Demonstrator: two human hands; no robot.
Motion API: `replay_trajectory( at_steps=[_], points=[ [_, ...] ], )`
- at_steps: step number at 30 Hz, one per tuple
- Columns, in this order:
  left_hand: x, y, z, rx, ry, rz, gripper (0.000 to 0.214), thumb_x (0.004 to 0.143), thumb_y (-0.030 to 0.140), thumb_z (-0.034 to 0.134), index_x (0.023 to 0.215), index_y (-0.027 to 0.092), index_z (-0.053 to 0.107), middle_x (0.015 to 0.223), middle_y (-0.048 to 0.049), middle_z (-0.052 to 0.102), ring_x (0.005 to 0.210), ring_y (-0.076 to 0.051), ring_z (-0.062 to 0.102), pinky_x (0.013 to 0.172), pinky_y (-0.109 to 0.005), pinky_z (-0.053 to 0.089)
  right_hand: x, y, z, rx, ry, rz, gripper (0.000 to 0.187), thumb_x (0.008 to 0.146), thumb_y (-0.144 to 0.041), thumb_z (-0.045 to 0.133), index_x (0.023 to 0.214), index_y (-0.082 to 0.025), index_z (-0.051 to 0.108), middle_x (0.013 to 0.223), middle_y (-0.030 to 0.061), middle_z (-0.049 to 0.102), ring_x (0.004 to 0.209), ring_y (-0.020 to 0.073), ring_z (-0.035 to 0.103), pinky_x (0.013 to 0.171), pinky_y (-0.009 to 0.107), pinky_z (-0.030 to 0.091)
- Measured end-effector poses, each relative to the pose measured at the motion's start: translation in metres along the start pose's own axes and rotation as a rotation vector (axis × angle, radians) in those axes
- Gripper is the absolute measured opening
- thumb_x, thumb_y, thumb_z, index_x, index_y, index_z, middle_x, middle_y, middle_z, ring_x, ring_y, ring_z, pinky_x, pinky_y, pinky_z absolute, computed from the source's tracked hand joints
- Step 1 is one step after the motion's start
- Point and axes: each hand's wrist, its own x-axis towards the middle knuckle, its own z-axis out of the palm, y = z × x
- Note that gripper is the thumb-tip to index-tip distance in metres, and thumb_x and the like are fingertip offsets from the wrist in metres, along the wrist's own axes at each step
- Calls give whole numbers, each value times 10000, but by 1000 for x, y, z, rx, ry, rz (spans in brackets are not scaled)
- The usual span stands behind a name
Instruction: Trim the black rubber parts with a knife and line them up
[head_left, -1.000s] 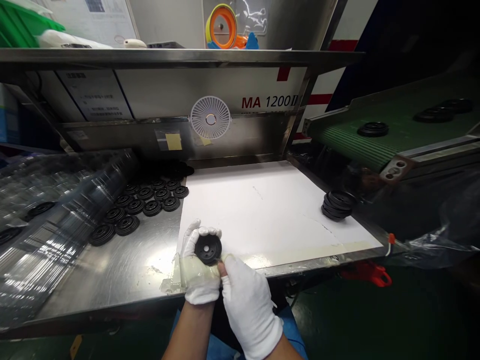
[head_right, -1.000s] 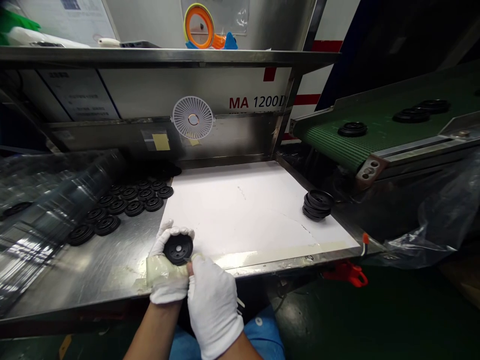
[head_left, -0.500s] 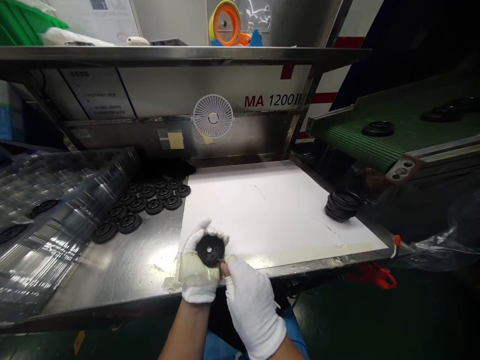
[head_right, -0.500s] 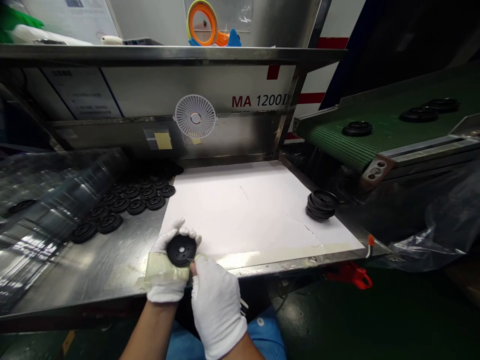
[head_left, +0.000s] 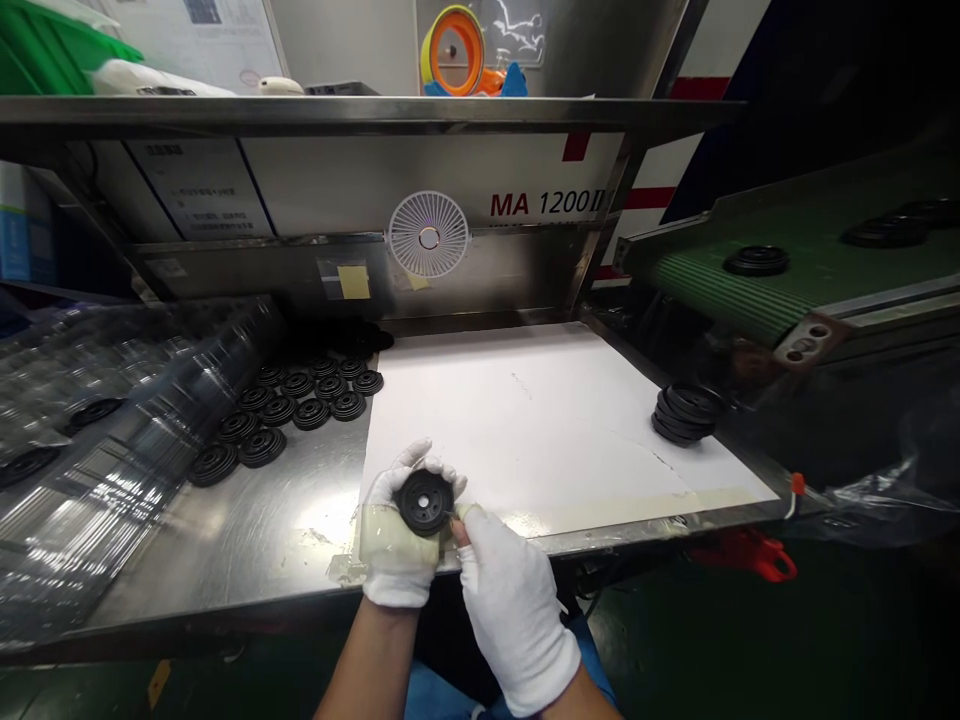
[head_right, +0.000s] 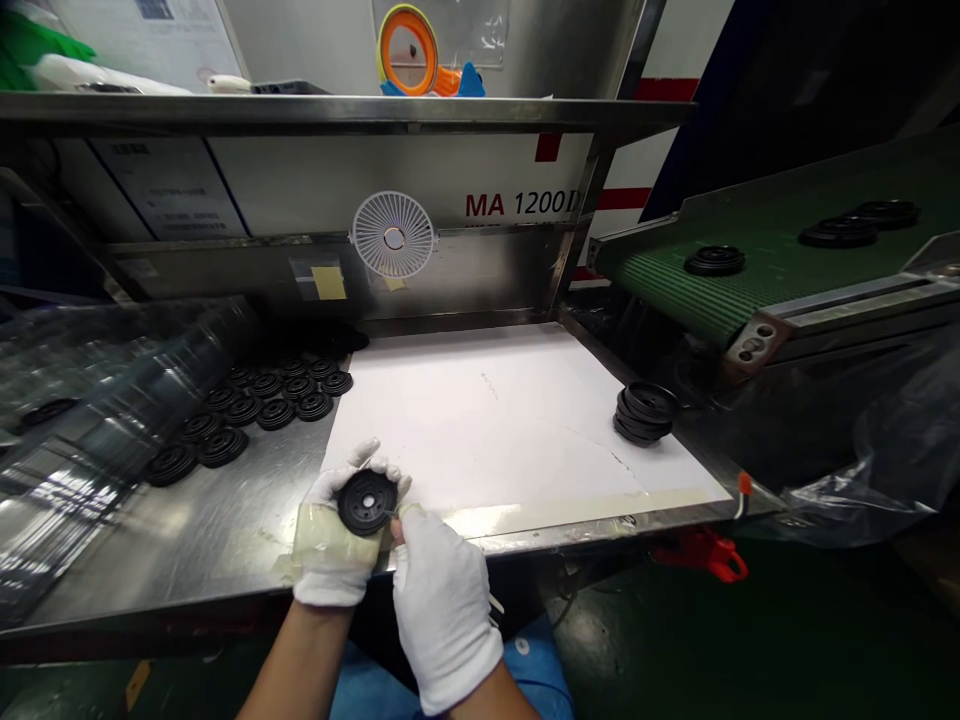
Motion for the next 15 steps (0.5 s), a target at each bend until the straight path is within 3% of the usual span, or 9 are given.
replay_trajectory(
  at_steps=[4,8,12,15],
  points=[
    [4,-5,1,-45,51,90,187,753,212,585,924,163,645,695,-7,575,685,-144,584,749,-362,515,-4,-5,3,29,-7,-15,227,937,-279,381,761,-235,518,652,-18,583,589,153,526,566,280,227],
    [5,-7,3,-60,133,170,178,758,181,597,929,167,646,691,3,587,691,-132,597,801,-376,516,-7,-12,8,61,-7,-32,216,925,-261,391,749,-232,513,650,-19,582,580,150,521,562,281,231],
    [1,-3,2,-4,118,41,317,752,198,594,1064,155,630,891,-97,663,933,-260,630,849,-488,500,-6,-10,5,128,-40,-31,237,936,-273,379,765,-220,535,681,-6,597,605,144,531,561,264,263],
    [0,0,0,0,100,19,312,732,210,607,1036,148,642,907,-114,671,951,-282,630,845,-504,502,-4,-5,-3,273,-72,8,275,958,-307,346,798,-221,552,706,-10,609,623,136,540,560,237,306]
  ],
)
